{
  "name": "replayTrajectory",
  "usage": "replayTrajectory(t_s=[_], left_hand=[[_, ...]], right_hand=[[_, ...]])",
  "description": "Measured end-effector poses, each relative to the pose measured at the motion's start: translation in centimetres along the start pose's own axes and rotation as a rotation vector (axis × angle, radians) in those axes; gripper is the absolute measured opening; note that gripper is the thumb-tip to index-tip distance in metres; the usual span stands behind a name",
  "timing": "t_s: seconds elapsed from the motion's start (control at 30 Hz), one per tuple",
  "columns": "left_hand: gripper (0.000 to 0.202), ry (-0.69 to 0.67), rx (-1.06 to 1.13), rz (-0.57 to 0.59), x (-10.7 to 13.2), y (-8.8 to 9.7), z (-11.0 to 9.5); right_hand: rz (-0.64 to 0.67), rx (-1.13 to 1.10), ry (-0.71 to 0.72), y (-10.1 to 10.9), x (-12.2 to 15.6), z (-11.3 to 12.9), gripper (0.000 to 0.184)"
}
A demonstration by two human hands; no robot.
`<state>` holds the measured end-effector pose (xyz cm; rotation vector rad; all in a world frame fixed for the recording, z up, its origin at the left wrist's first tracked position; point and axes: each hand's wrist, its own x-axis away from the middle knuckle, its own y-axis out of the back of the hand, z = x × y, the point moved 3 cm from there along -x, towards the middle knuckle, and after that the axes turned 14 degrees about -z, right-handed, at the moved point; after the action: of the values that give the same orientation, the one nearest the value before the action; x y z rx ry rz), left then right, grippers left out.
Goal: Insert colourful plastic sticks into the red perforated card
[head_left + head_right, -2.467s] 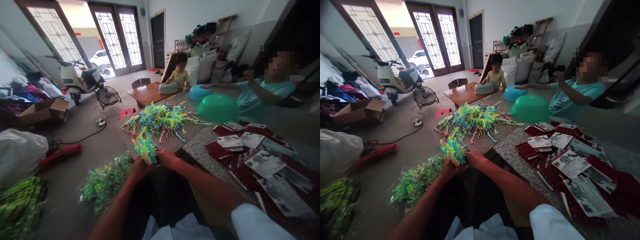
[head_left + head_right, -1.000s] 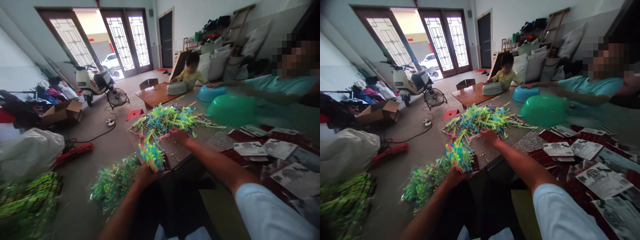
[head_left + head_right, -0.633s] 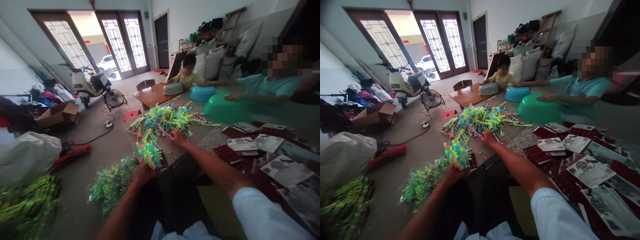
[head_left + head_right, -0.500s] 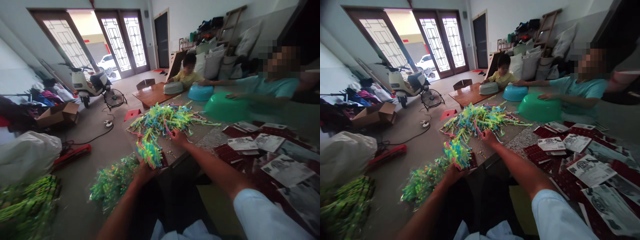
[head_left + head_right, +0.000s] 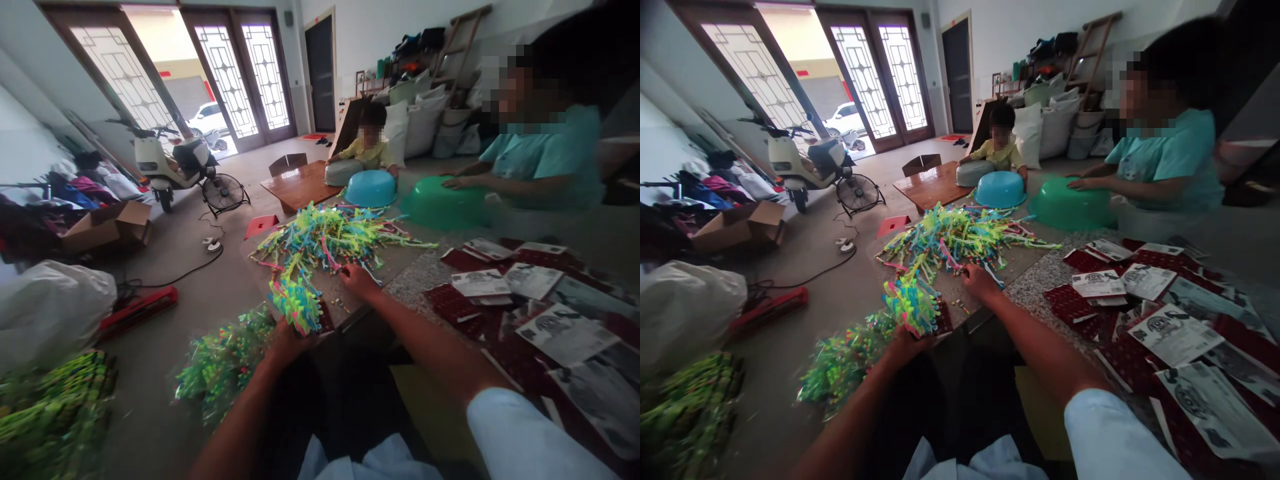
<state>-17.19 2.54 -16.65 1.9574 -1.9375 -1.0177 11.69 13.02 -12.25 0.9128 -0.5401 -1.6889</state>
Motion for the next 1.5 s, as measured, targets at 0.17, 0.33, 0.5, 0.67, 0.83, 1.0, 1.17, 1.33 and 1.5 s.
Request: replayTrajectory(t_s=[0.17, 0.33, 0.5, 0.67, 0.83, 1.0, 1.17, 1.33, 1.5], left_hand=[[0.039, -0.074, -0.063, -0.012, 0.0, -0.1, 0.0], [0.045, -0.078, -0.051, -0.016, 0.1, -0.3, 0.5], [0.048, -0.105, -0.098, -0.069, 0.0, -0.2, 0.5], [0.04, -0.109, -0.091, -0.067, 0.0, -0.1, 0.0], [0.046, -0.125, -0.107, -0.099, 0.1, -0.1, 0.2], [0.046, -0.124, -0.126, -0.09, 0.0, -0.2, 0.3], [0.044, -0.13, -0.142, -0.091, -0.1, -0.1, -0.2], [0.048, -0.131, -0.12, -0.094, 0.0, 0.0, -0.2], [0.047, -0.119, -0.132, -0.092, 0.0, -0.1, 0.0]], right_hand=[[0.05, -0.227, -0.006, -0.1, 4.0, 2.4, 0.02], [0.165, -0.175, 0.106, -0.9, 7.7, 4.8, 0.024], [0.198, 0.032, 0.183, -0.9, 8.3, 6.3, 0.025], [0.199, 0.129, 0.167, -0.9, 8.5, 6.8, 0.029], [0.232, 0.242, 0.179, -1.0, 8.6, 7.3, 0.032], [0.304, 0.286, 0.249, -0.4, 8.0, 7.5, 0.029], [0.305, 0.218, 0.285, -0.3, 7.4, 7.1, 0.028], [0.314, 0.191, 0.231, -0.7, 6.9, 6.5, 0.031], [0.31, 0.177, 0.212, -0.7, 6.6, 6.2, 0.031]])
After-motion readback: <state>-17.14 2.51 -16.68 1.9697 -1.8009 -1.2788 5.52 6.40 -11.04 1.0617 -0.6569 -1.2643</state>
